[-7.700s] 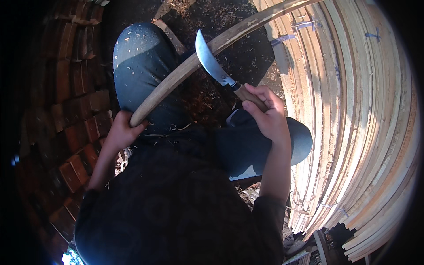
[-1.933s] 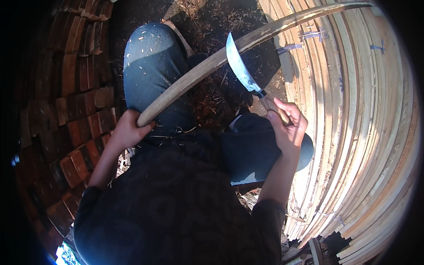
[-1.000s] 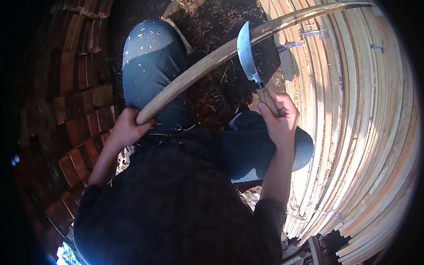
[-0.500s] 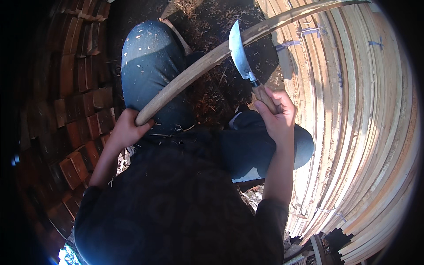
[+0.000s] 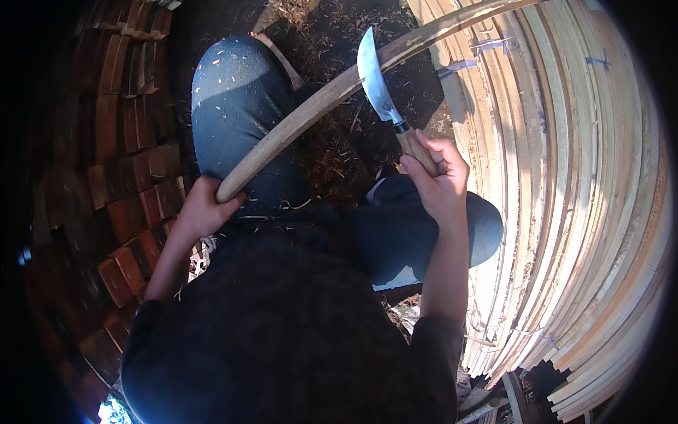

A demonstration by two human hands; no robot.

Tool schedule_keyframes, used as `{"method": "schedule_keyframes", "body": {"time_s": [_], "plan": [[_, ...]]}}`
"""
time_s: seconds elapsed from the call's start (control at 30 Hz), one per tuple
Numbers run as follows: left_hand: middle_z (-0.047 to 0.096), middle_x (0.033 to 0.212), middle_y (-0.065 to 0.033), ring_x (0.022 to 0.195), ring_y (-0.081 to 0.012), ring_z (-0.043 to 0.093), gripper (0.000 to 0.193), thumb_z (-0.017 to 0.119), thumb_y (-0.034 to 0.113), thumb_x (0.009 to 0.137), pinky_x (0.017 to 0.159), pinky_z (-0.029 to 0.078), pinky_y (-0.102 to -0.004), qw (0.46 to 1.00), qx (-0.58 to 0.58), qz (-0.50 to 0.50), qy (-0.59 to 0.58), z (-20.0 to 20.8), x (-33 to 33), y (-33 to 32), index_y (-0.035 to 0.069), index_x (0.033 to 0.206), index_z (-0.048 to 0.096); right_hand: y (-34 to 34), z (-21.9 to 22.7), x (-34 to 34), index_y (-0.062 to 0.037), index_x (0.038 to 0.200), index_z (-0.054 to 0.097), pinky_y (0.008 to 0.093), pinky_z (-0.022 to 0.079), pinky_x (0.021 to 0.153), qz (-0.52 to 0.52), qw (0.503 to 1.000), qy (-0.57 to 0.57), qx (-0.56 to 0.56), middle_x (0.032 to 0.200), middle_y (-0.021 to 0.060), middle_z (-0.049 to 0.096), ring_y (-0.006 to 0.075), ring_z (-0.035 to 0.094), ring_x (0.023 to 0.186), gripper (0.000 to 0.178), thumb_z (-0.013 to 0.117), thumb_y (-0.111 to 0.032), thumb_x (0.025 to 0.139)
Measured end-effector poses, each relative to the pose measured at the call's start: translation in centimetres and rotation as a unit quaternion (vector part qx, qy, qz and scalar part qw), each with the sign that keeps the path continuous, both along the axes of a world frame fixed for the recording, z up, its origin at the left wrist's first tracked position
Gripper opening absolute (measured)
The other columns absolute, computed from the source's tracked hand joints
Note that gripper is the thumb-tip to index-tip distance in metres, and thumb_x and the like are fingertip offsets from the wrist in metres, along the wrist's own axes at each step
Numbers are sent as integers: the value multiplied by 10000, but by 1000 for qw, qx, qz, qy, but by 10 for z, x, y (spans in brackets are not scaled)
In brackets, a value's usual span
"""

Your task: The person sits on the ground and uses a curved knife to shave a long, thin piece of wood held between their legs. They repeatedly scrape the blade along the wood's surface to remove thin shavings.

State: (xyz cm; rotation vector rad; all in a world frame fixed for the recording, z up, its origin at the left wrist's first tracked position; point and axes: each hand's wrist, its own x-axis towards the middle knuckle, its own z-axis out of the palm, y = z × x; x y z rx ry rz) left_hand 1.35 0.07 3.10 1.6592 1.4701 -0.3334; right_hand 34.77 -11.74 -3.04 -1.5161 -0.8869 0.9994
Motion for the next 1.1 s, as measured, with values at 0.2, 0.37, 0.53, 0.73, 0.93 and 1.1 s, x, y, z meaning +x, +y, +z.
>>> {"method": "schedule_keyframes", "body": {"time_s": [0.2,0.37,0.53,0.73,0.93,1.1], "plan": [[607,682,-246,707,-366,642,384,691,316,701,649,486,-418,999,-24,1,34,1,2,-2,-57,786,656,3,4,-1,-4,1040,553,174,441,608,30,998,56,-23,874,81,647,73,565,715,202,640,-27,859],[607,692,-249,695,-365,638,381,692,314,696,645,486,-416,1000,14,-1,-20,-2,-6,-7,-56,780,656,2,6,24,-14,1025,541,205,458,635,-102,992,20,70,844,64,632,83,560,707,190,628,5,858],[605,699,-253,696,-359,641,366,690,304,698,641,488,-407,1000,-25,-2,0,-1,-6,-5,-54,768,658,0,7,12,-7,1011,534,211,466,639,40,996,-80,16,820,41,615,88,560,696,218,661,-1,834],[538,533,-184,508,-210,569,363,700,268,727,518,429,-370,999,28,-7,-45,-11,-9,-10,-84,698,618,-6,4,9,-13,1037,540,221,478,635,68,998,-2,6,871,63,639,80,567,685,240,656,16,829],[592,640,-203,638,-269,620,401,723,330,708,608,461,-381,999,-20,-38,-31,8,-11,-4,-58,770,644,-5,15,11,7,1263,502,176,409,613,-62,998,-26,-20,924,45,641,61,549,724,438,643,-25,849],[640,844,-229,844,-363,645,571,747,394,687,754,481,-417,994,-38,-77,-61,23,-41,-17,-21,1041,578,-19,11,5,-17,1312,484,177,359,486,-126,992,4,-17,815,46,653,28,439,524,448,607,-68,885]]}}
